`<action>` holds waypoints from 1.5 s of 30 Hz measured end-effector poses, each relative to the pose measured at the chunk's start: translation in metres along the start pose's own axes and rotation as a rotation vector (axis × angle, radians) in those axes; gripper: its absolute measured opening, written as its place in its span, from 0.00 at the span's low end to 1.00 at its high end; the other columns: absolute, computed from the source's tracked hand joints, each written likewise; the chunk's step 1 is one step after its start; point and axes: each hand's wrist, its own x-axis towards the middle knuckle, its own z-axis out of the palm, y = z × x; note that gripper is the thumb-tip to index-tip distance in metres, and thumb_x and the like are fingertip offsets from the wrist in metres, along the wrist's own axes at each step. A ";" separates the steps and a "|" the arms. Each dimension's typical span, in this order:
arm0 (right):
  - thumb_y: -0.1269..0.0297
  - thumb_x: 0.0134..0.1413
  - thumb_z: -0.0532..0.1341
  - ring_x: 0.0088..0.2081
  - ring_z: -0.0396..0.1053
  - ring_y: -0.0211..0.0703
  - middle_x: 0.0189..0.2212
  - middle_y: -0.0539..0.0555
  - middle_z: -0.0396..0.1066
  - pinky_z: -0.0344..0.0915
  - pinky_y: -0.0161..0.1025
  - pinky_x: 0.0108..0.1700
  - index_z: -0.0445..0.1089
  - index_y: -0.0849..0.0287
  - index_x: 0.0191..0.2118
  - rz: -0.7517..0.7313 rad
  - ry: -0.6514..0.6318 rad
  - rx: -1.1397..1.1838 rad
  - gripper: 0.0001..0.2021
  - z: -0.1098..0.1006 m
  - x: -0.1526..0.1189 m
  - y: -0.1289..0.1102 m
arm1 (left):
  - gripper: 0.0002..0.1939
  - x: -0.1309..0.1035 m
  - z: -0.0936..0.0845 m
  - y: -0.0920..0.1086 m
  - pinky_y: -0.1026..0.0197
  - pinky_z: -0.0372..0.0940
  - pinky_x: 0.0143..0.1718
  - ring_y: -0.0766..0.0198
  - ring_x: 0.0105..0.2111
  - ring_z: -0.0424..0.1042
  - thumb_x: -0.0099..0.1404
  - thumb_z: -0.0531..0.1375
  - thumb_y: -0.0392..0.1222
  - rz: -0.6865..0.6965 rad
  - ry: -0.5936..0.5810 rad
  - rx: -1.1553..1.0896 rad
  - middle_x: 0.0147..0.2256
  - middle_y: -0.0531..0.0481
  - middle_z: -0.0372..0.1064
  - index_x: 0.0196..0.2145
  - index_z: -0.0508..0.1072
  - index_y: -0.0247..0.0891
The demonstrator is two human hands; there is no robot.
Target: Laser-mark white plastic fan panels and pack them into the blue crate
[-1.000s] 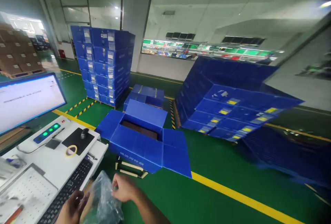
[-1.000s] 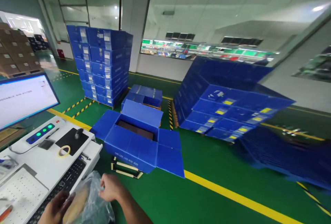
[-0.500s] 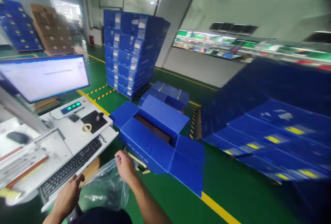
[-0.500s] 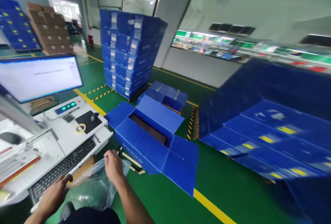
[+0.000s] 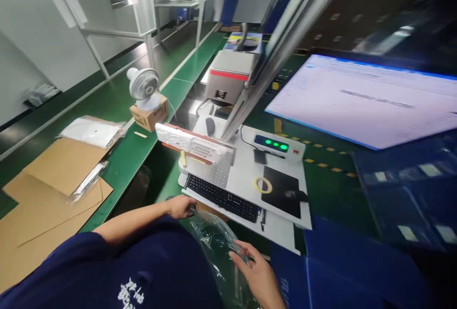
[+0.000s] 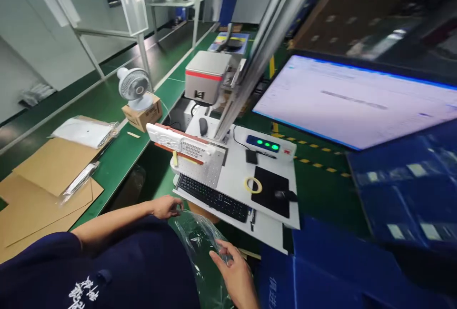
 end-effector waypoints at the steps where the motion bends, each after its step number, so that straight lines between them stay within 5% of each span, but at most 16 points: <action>1: 0.29 0.46 0.67 0.28 0.75 0.57 0.35 0.54 0.81 0.77 0.56 0.34 0.86 0.36 0.39 -0.003 -0.034 0.009 0.22 0.000 0.011 -0.012 | 0.16 -0.002 -0.004 -0.012 0.61 0.70 0.45 0.56 0.41 0.81 0.71 0.67 0.42 -0.037 0.015 -0.016 0.41 0.47 0.83 0.56 0.81 0.43; 5: 0.27 0.51 0.63 0.30 0.73 0.55 0.38 0.57 0.81 0.75 0.54 0.38 0.84 0.44 0.31 -0.009 -0.054 -0.062 0.27 0.002 0.049 -0.055 | 0.14 -0.007 -0.019 -0.058 0.61 0.67 0.41 0.57 0.38 0.79 0.68 0.71 0.43 -0.144 0.035 -0.152 0.37 0.48 0.81 0.51 0.82 0.41; 9: 0.26 0.53 0.68 0.25 0.69 0.47 0.32 0.54 0.79 0.68 0.44 0.32 0.84 0.52 0.46 0.075 -0.150 0.006 0.33 0.015 0.075 -0.081 | 0.30 -0.008 -0.038 -0.104 0.62 0.65 0.33 0.61 0.29 0.74 0.62 0.75 0.61 -0.028 -0.024 -0.545 0.31 0.54 0.75 0.55 0.79 0.41; 11: 0.22 0.52 0.66 0.30 0.73 0.50 0.29 0.55 0.78 0.70 0.44 0.35 0.83 0.55 0.43 0.106 -0.145 0.071 0.37 0.027 0.089 -0.092 | 0.33 -0.002 -0.050 -0.130 0.61 0.67 0.32 0.60 0.29 0.75 0.62 0.72 0.67 -0.070 0.002 -0.709 0.30 0.53 0.74 0.53 0.78 0.39; 14: 0.16 0.52 0.59 0.38 0.78 0.58 0.30 0.60 0.80 0.73 0.47 0.44 0.79 0.56 0.30 0.192 -0.049 0.117 0.41 0.047 0.120 -0.105 | 0.25 0.015 -0.071 -0.175 0.58 0.71 0.39 0.57 0.35 0.78 0.66 0.68 0.64 -0.258 0.317 -0.710 0.34 0.49 0.75 0.45 0.78 0.38; 17: 0.18 0.51 0.62 0.39 0.79 0.58 0.31 0.59 0.81 0.72 0.48 0.46 0.79 0.56 0.36 0.225 -0.017 0.129 0.39 0.063 0.160 -0.113 | 0.19 0.035 -0.100 -0.220 0.53 0.73 0.50 0.55 0.41 0.79 0.67 0.70 0.53 -0.407 0.663 -0.598 0.41 0.45 0.78 0.48 0.78 0.39; 22: 0.26 0.44 0.69 0.46 0.82 0.60 0.37 0.61 0.84 0.74 0.48 0.49 0.78 0.56 0.44 0.302 0.053 0.140 0.37 0.082 0.235 -0.110 | 0.46 0.066 -0.158 -0.268 0.45 0.71 0.62 0.47 0.58 0.76 0.63 0.75 0.49 -0.427 0.940 -0.672 0.68 0.29 0.64 0.72 0.62 0.38; 26: 0.33 0.48 0.69 0.51 0.82 0.60 0.52 0.67 0.83 0.74 0.49 0.52 0.73 0.59 0.58 0.388 0.175 0.081 0.40 0.097 0.288 -0.099 | 0.53 0.089 -0.193 -0.278 0.42 0.61 0.72 0.38 0.72 0.61 0.56 0.80 0.49 -0.289 1.013 -0.558 0.71 0.30 0.61 0.72 0.62 0.36; 29: 0.35 0.49 0.71 0.57 0.80 0.61 0.59 0.69 0.80 0.74 0.48 0.55 0.68 0.59 0.66 0.418 0.254 0.043 0.44 0.105 0.317 -0.093 | 0.46 0.101 -0.205 -0.275 0.44 0.65 0.68 0.39 0.66 0.70 0.54 0.80 0.48 -0.333 0.942 -0.583 0.63 0.34 0.71 0.65 0.67 0.36; 36: 0.36 0.53 0.71 0.55 0.80 0.67 0.52 0.68 0.83 0.74 0.52 0.56 0.79 0.59 0.52 0.446 0.312 -0.056 0.32 0.108 0.340 -0.084 | 0.42 0.106 -0.204 -0.278 0.48 0.69 0.61 0.43 0.58 0.76 0.54 0.81 0.49 -0.406 0.911 -0.641 0.59 0.39 0.78 0.60 0.71 0.37; 45: 0.41 0.56 0.71 0.54 0.80 0.69 0.50 0.69 0.84 0.74 0.54 0.56 0.81 0.60 0.51 0.472 0.352 -0.108 0.27 0.112 0.343 -0.080 | 0.38 0.106 -0.212 -0.276 0.48 0.72 0.56 0.43 0.54 0.79 0.49 0.83 0.46 -0.437 0.887 -0.648 0.54 0.40 0.81 0.54 0.75 0.36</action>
